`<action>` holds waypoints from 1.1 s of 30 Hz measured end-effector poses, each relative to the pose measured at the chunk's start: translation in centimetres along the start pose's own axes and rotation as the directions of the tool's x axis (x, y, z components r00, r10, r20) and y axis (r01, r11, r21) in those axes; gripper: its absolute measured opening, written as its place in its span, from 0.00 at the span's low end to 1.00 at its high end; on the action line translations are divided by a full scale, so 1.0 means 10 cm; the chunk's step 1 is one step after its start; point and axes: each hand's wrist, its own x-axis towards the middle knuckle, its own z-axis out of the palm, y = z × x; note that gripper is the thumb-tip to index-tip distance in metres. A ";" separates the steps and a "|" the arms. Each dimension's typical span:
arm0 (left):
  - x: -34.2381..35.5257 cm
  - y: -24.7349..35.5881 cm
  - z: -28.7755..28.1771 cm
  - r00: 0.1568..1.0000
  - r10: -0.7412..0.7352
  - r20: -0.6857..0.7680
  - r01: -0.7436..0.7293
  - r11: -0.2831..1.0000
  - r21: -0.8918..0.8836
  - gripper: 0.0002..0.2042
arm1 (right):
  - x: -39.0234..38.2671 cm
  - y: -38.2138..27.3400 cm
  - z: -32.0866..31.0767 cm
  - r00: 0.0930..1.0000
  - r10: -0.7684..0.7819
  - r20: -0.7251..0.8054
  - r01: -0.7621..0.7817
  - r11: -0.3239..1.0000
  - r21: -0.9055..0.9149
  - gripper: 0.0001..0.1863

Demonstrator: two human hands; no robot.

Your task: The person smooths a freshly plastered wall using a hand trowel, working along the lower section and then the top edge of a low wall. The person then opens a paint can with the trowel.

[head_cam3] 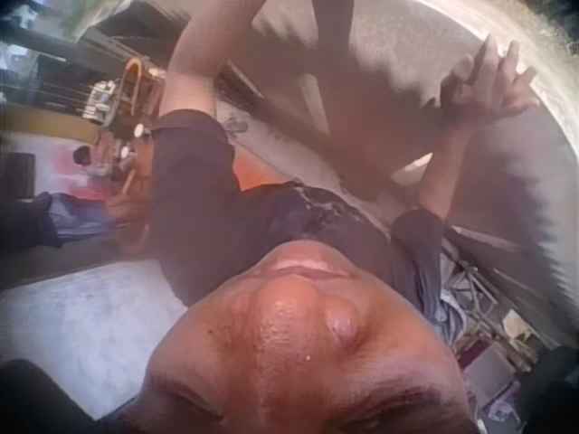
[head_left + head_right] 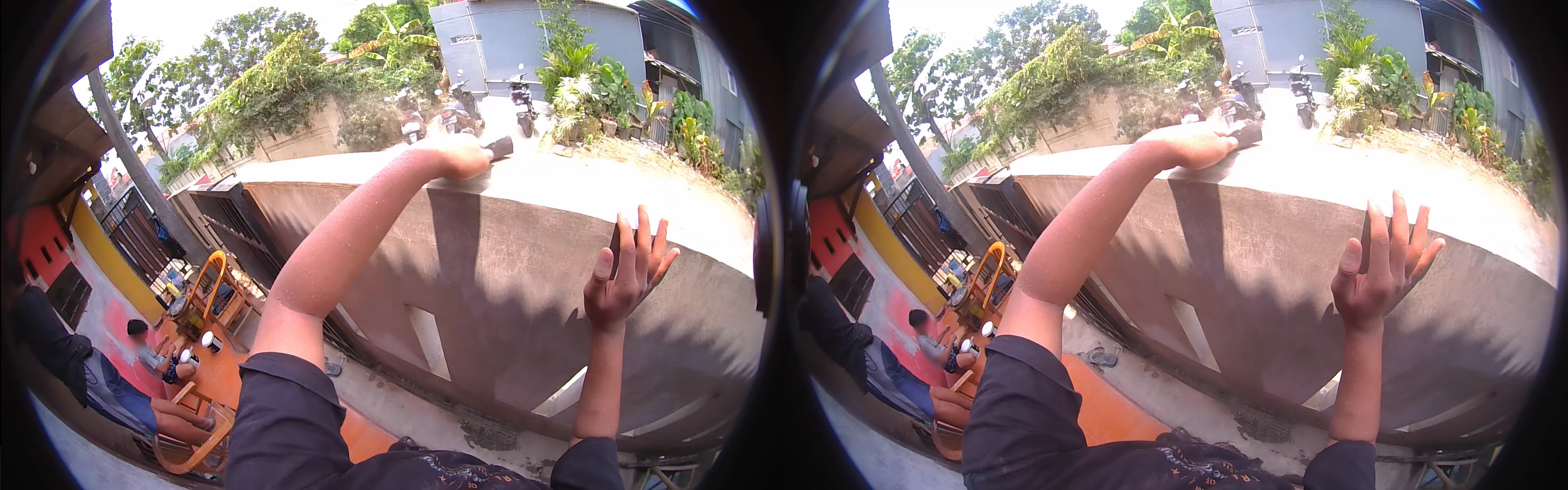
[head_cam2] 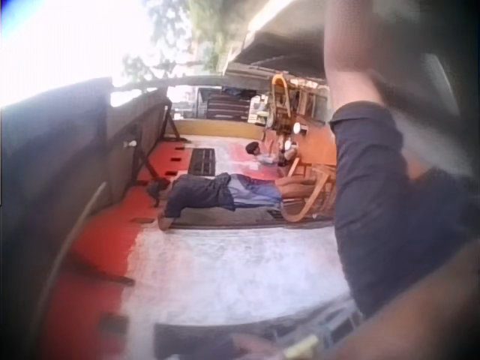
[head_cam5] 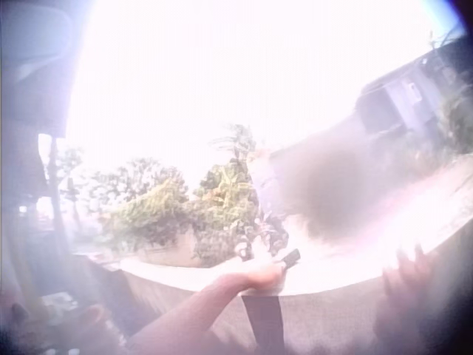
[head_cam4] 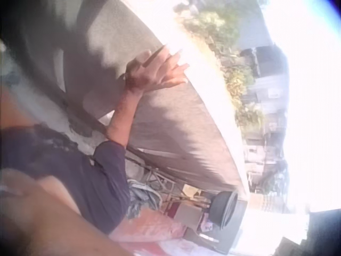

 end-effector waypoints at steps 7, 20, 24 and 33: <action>-0.40 -0.50 -0.20 0.845 -0.534 0.015 0.531 0.836 -0.136 0.21 | -0.01 0.04 -0.07 0.994 0.004 0.106 0.000 0.999 -0.036 0.24; -0.79 -0.31 -0.21 0.839 -0.543 0.028 0.536 0.817 -0.214 0.22 | -0.01 0.04 -0.08 0.998 -0.021 0.066 0.018 0.999 0.041 0.24; -0.80 0.40 0.08 0.951 -0.160 -0.266 0.162 0.987 -0.015 0.26 | 0.00 0.03 -0.11 0.999 0.000 0.041 -0.003 0.998 0.061 0.23; -0.80 -0.21 -0.04 0.888 -0.452 -0.089 0.441 0.890 -0.119 0.24 | -0.01 0.04 -0.08 0.999 -0.014 0.033 0.011 0.997 0.070 0.23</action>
